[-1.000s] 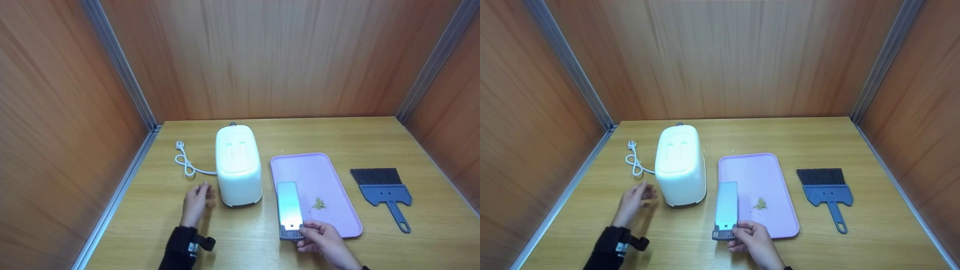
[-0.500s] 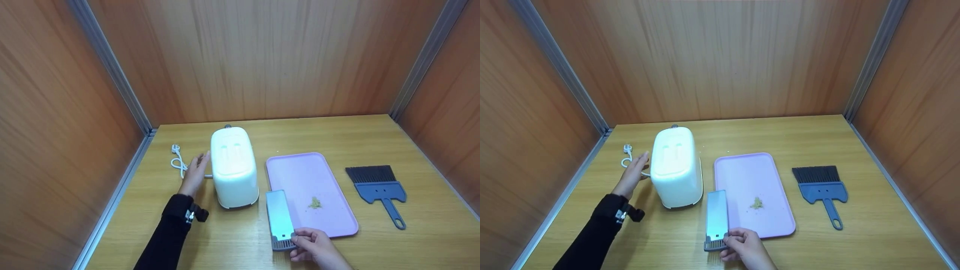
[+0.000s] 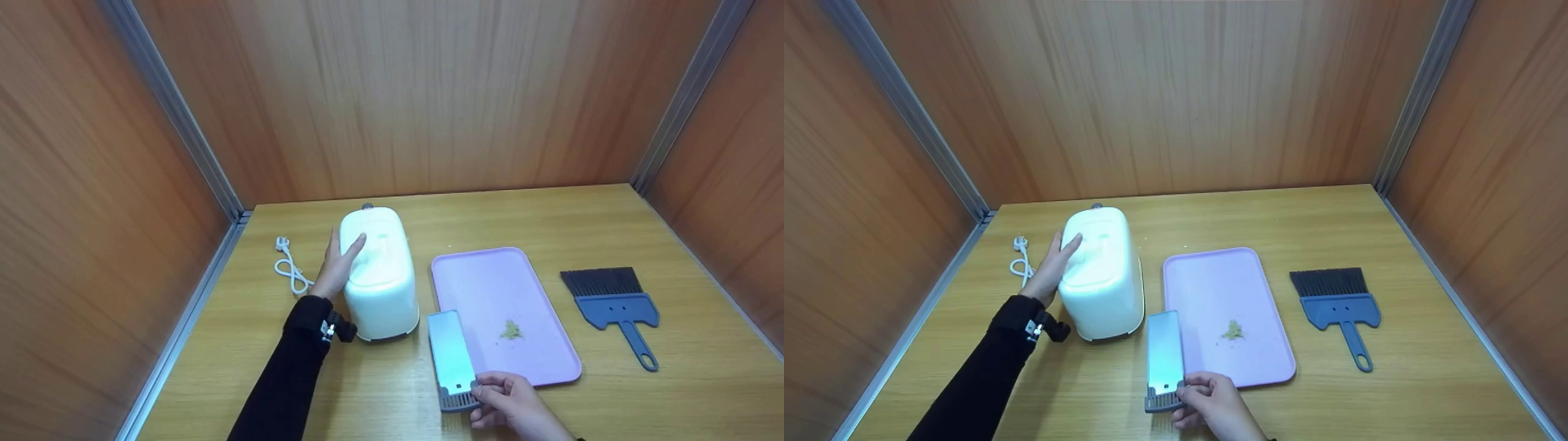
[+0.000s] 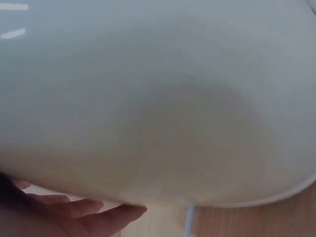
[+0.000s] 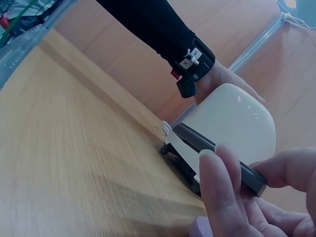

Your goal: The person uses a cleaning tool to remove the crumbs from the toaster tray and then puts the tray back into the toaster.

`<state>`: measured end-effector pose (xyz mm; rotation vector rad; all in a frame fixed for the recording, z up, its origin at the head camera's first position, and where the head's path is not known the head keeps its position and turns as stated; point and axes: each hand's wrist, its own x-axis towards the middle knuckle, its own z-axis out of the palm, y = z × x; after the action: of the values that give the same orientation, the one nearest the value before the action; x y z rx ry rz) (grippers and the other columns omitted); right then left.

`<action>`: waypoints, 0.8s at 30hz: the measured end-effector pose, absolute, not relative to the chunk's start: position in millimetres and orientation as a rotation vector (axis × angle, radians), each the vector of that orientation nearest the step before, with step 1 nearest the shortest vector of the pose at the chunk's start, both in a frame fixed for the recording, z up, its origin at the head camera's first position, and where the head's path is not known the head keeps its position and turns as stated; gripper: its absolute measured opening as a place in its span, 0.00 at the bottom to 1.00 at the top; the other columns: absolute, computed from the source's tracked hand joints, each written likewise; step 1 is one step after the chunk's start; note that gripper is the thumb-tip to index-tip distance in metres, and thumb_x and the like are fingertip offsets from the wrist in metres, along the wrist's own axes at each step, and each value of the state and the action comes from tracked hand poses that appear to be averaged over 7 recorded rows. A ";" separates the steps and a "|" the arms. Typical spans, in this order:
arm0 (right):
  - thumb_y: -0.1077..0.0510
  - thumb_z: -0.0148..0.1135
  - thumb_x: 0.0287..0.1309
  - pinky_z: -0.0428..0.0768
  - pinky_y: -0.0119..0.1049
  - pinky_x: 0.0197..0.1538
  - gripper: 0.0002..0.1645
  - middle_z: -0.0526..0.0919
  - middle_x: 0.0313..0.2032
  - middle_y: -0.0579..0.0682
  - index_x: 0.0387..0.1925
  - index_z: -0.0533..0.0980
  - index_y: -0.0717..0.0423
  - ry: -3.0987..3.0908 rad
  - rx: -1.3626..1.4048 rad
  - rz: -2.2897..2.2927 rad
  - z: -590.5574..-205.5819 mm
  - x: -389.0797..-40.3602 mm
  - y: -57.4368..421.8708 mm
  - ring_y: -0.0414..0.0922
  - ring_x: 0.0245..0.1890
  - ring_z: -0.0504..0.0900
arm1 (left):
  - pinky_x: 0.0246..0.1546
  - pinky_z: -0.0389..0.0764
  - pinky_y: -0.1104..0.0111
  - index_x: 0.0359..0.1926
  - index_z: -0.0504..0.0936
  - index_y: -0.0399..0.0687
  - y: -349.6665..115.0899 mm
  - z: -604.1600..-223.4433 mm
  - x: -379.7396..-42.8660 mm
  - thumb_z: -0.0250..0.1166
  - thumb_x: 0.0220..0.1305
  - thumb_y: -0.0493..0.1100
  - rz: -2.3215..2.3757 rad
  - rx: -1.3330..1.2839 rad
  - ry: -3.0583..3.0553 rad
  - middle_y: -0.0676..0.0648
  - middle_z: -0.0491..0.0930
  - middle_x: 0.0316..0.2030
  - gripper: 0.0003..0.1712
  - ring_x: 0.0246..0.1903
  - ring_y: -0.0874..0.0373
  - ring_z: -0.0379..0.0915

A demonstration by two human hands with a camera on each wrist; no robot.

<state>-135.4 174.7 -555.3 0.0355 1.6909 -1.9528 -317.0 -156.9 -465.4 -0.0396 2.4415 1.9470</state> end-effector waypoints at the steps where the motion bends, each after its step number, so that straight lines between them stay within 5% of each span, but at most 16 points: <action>1: 0.56 0.61 0.66 0.86 0.38 0.43 0.25 0.86 0.39 0.52 0.57 0.70 0.70 1.689 0.028 -1.956 -555.4 -135.7 174.3 0.42 0.32 0.85 | 0.75 0.33 0.52 0.77 0.27 0.54 -156.8 -466.3 -317.7 0.60 0.62 0.70 1.980 -0.041 2.407 0.46 0.30 0.78 0.62 0.76 0.49 0.24; 6: 0.57 0.60 0.67 0.86 0.38 0.42 0.23 0.86 0.38 0.52 0.56 0.71 0.69 1.678 0.031 -1.953 -557.2 -136.9 174.3 0.42 0.31 0.85 | 0.75 0.34 0.53 0.77 0.27 0.59 -158.0 -468.5 -319.2 0.64 0.61 0.64 2.033 -0.097 2.250 0.47 0.32 0.78 0.63 0.76 0.50 0.25; 13: 0.56 0.61 0.66 0.86 0.38 0.44 0.24 0.85 0.39 0.53 0.56 0.70 0.68 1.658 0.060 -1.932 -558.2 -133.0 169.5 0.42 0.33 0.85 | 0.74 0.43 0.52 0.78 0.38 0.60 -150.3 -468.7 -318.2 0.64 0.64 0.58 2.096 -0.047 2.191 0.46 0.42 0.78 0.54 0.75 0.48 0.39; 24: 0.57 0.63 0.63 0.85 0.31 0.37 0.20 0.86 0.38 0.52 0.51 0.74 0.65 1.566 0.011 -1.916 -563.6 -114.8 152.6 0.39 0.29 0.85 | 0.74 0.40 0.50 0.78 0.38 0.61 -148.2 -471.4 -318.4 0.65 0.63 0.58 2.116 -0.057 2.168 0.47 0.42 0.78 0.55 0.75 0.48 0.37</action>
<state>-114.8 152.6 -563.6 0.0108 1.5656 -1.9160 -318.4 -148.2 -471.4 -0.0570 2.1677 2.1156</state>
